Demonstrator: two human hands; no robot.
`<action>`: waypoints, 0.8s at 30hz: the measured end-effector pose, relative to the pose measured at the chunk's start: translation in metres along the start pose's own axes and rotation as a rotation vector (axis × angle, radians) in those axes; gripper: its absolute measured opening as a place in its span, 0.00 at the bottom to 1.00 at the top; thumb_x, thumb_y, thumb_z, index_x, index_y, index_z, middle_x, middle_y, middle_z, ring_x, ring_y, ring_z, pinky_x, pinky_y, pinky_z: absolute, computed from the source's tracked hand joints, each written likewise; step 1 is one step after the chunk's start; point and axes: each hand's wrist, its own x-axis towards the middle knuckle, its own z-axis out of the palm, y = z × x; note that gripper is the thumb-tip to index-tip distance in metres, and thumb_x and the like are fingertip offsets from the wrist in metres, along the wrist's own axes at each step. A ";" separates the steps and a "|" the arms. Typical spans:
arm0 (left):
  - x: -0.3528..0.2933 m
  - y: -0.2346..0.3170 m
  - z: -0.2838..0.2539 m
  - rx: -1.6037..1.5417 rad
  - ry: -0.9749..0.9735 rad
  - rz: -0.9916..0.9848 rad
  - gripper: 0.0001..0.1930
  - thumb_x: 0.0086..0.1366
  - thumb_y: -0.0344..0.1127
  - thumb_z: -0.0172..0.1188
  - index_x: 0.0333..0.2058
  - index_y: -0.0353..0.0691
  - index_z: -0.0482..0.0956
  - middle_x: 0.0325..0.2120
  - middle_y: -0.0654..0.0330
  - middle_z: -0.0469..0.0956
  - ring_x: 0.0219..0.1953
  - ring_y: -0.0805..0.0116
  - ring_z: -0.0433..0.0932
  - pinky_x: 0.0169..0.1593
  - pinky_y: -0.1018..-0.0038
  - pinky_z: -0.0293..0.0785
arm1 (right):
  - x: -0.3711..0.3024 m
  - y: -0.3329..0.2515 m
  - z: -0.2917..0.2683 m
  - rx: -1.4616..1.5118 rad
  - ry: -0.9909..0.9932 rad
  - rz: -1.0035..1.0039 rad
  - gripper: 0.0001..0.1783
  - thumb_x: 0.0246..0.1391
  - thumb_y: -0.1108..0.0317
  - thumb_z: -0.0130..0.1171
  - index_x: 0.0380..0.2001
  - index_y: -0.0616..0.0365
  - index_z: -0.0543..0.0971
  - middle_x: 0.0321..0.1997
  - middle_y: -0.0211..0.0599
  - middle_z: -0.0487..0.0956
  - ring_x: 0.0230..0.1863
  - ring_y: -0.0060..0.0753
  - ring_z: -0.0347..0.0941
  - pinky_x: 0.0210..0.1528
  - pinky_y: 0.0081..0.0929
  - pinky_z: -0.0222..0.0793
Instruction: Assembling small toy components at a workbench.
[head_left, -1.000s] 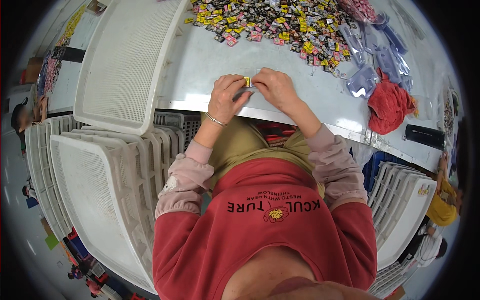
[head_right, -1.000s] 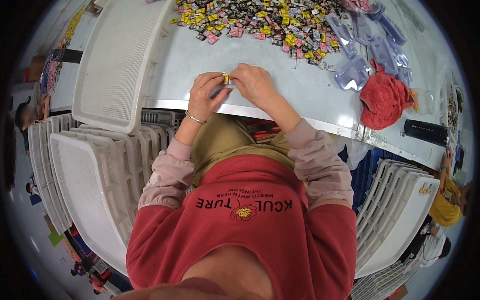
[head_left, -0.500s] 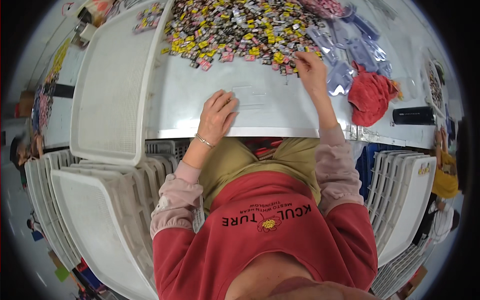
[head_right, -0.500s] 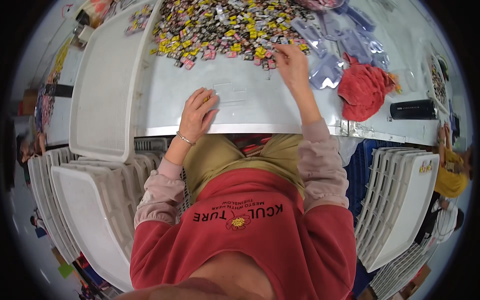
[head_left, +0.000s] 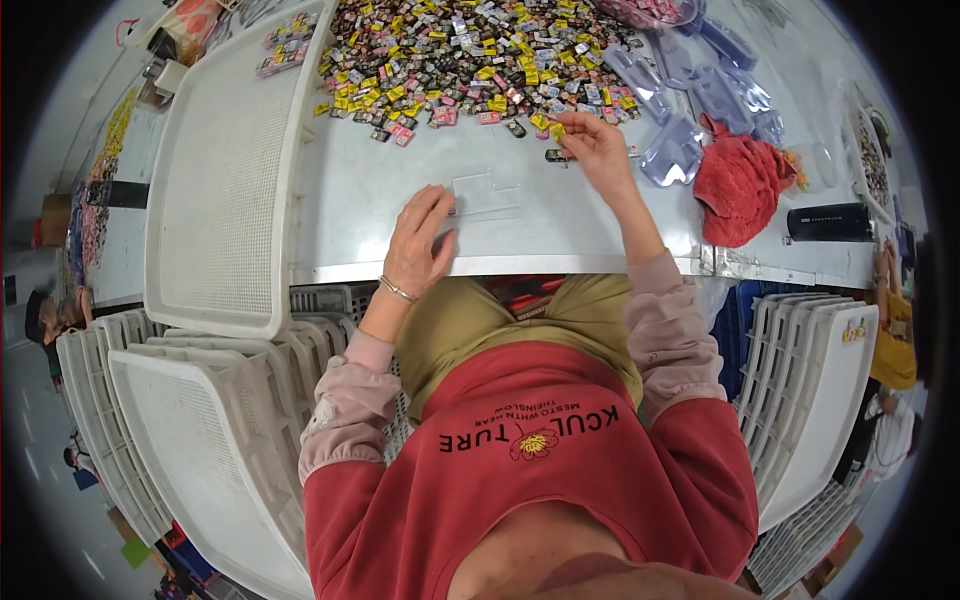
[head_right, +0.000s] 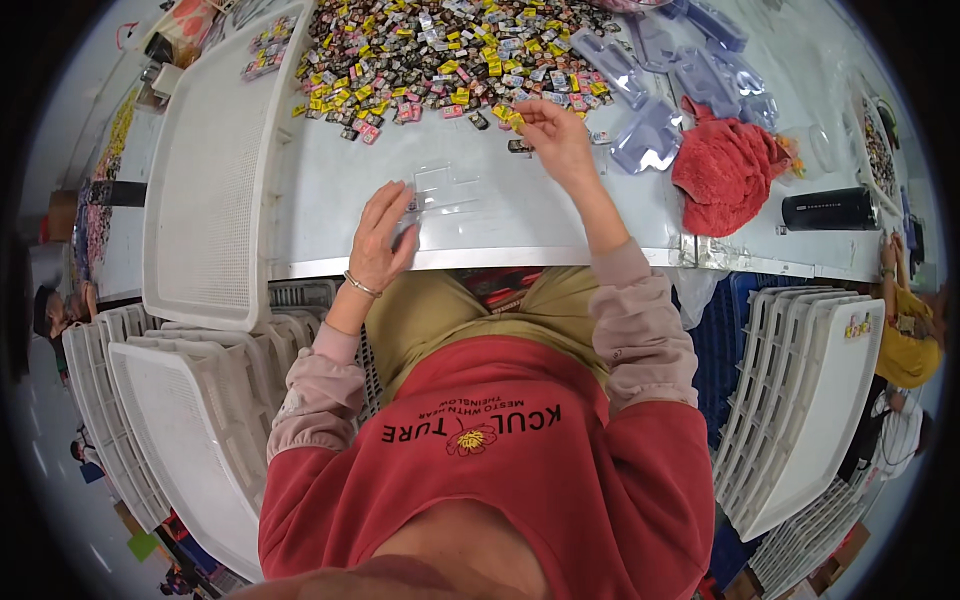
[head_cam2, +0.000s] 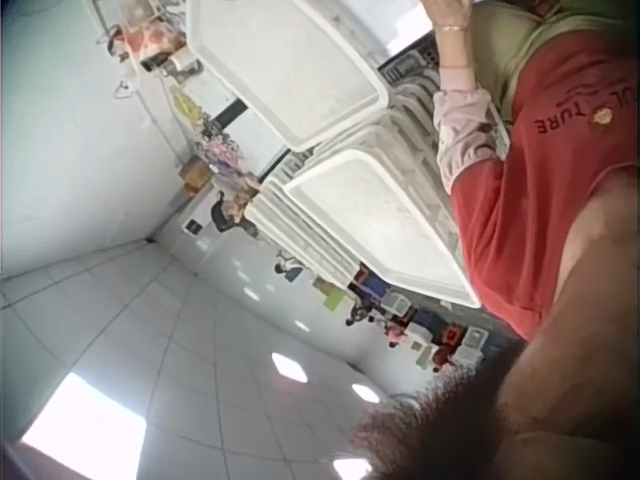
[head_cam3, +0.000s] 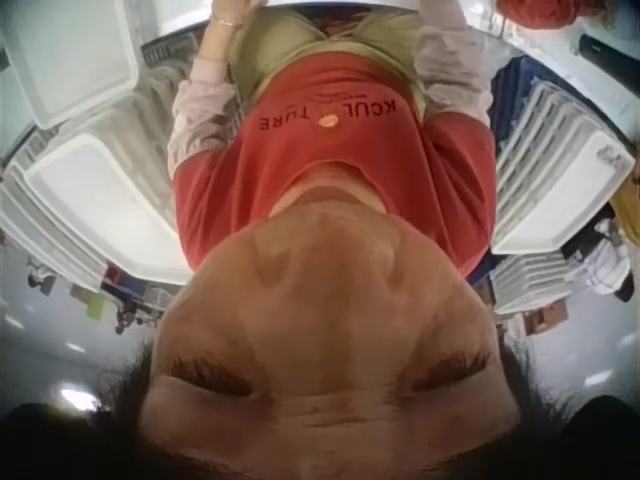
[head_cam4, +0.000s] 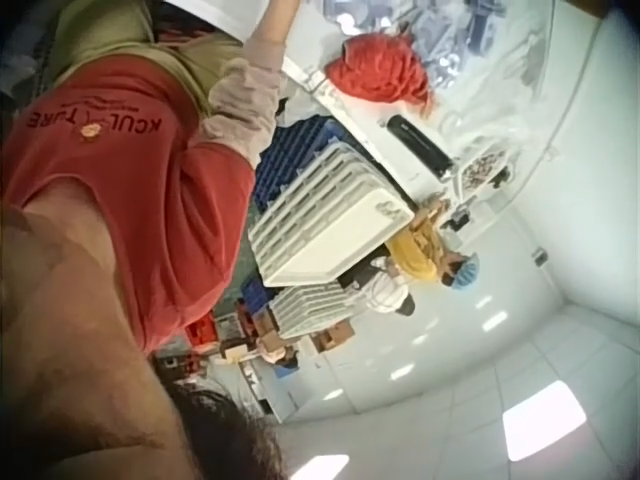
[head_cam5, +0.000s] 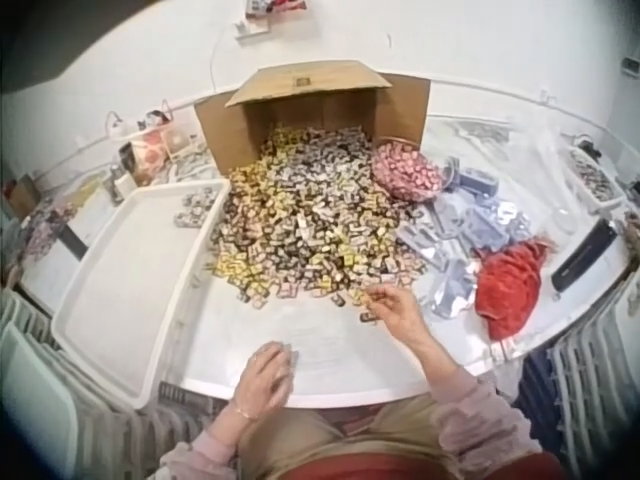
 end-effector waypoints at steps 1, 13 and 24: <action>-0.001 0.001 -0.002 -0.011 0.038 -0.029 0.27 0.51 0.25 0.62 0.53 0.35 0.71 0.53 0.49 0.70 0.56 0.48 0.69 0.59 0.61 0.66 | 0.001 -0.003 0.000 0.002 -0.008 0.006 0.16 0.58 0.75 0.55 0.50 0.64 0.73 0.40 0.30 0.79 0.40 0.20 0.77 0.40 0.16 0.74; -0.002 -0.002 -0.002 -0.041 0.117 -0.116 0.34 0.44 0.34 0.73 0.53 0.36 0.71 0.53 0.50 0.70 0.56 0.51 0.69 0.57 0.62 0.68 | -0.039 -0.011 0.015 -0.412 -0.101 0.155 0.11 0.53 0.71 0.60 0.40 0.60 0.80 0.28 0.29 0.79 0.28 0.16 0.73 0.29 0.17 0.69; -0.002 -0.003 0.003 -0.050 0.130 -0.128 0.30 0.48 0.34 0.70 0.52 0.36 0.72 0.51 0.49 0.70 0.54 0.49 0.69 0.57 0.61 0.67 | 0.009 -0.011 -0.026 -0.972 -0.181 -0.254 0.16 0.41 0.79 0.59 0.38 0.62 0.80 0.34 0.42 0.74 0.36 0.46 0.73 0.39 0.35 0.70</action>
